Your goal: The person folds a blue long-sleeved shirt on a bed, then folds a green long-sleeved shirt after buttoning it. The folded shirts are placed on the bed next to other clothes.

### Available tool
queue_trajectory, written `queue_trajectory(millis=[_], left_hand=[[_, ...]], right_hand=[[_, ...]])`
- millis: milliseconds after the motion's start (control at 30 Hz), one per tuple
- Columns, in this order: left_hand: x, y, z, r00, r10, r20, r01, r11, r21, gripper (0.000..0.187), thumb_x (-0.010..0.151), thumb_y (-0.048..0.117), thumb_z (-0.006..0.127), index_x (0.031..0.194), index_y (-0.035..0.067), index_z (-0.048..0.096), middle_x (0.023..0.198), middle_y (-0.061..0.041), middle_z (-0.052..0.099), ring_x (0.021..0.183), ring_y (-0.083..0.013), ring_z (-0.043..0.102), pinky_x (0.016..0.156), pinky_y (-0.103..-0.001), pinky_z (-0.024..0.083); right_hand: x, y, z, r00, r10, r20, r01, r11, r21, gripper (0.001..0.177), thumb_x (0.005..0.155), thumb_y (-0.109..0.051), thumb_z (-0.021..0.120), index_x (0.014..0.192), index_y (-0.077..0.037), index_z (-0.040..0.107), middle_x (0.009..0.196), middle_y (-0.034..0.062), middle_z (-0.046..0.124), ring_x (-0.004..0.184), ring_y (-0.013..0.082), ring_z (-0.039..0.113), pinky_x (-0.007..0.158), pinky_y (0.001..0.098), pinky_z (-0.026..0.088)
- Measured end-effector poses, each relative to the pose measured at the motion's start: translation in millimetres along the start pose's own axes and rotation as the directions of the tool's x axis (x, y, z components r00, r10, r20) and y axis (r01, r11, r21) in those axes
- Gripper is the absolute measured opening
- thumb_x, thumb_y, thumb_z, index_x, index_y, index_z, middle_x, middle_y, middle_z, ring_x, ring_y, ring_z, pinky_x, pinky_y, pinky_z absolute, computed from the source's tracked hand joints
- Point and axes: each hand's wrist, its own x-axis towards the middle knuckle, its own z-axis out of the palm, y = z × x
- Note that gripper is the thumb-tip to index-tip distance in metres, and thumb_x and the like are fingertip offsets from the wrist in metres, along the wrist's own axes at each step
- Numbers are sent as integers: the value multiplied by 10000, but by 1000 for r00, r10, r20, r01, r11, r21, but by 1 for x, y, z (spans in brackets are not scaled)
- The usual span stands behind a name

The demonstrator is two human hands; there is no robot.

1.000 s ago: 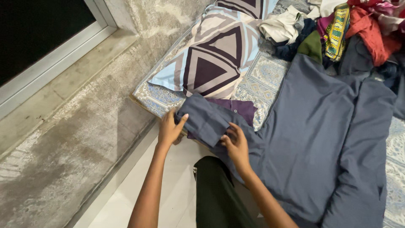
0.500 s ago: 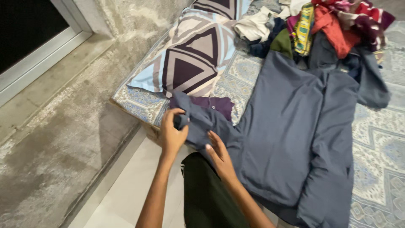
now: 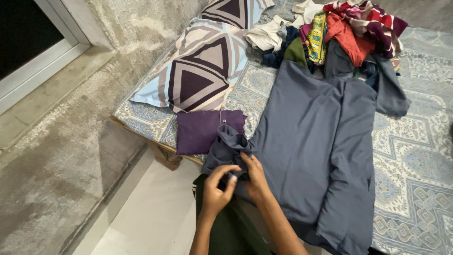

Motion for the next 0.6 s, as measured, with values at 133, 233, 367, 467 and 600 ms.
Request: queue_trajectory(millis=[133, 233, 367, 467, 600], left_hand=[[-1, -21, -5, 918, -14, -396, 92, 980, 178, 381, 1004, 150, 673, 1368, 64, 600, 1400, -143, 646, 1354, -287, 593, 1191, -407, 445], [3, -38, -13, 949, -28, -315, 71, 989, 127, 648, 964, 261, 720, 1495, 4, 453, 1530, -197, 492, 1450, -328, 448, 1203, -438, 334], [4, -60, -13, 978, -57, -202, 0, 963, -270, 851, 929, 405, 761, 1578, 24, 363, 1584, -172, 438, 1482, -296, 417, 1208, -429, 341], [15, -74, -17, 973, -75, -217, -31, 894, -447, 896, 897, 408, 770, 1591, 34, 344, 1577, -147, 435, 1459, -267, 431, 1187, -410, 363], [47, -83, -26, 873, -301, -383, 179, 929, -324, 715, 928, 337, 754, 1478, -16, 465, 1454, -143, 561, 1328, -228, 550, 1107, -364, 434]], right_hand=[[-4, -6, 11, 994, 82, -68, -74, 991, 112, 231, 952, -252, 651, 1150, -138, 689, 1088, 40, 747, 974, 206, 713, 892, 404, 573], [-10, -8, 28, 987, 137, -82, -118, 971, 207, 256, 958, -276, 650, 1158, -118, 677, 1094, 65, 755, 988, 240, 726, 914, 456, 578], [-10, -24, 64, 986, 156, 60, -166, 960, 228, 375, 977, -337, 654, 1232, -61, 651, 1200, 136, 708, 1064, 286, 684, 989, 474, 541], [-4, -42, 99, 982, 144, 120, -158, 981, 117, 447, 949, -311, 610, 1360, -144, 558, 1404, 48, 569, 1224, 230, 609, 1051, 481, 484], [16, -41, 132, 919, 111, 378, -158, 983, 96, 562, 964, -328, 592, 1501, -240, 451, 1506, 25, 479, 1279, 223, 558, 1101, 388, 444]])
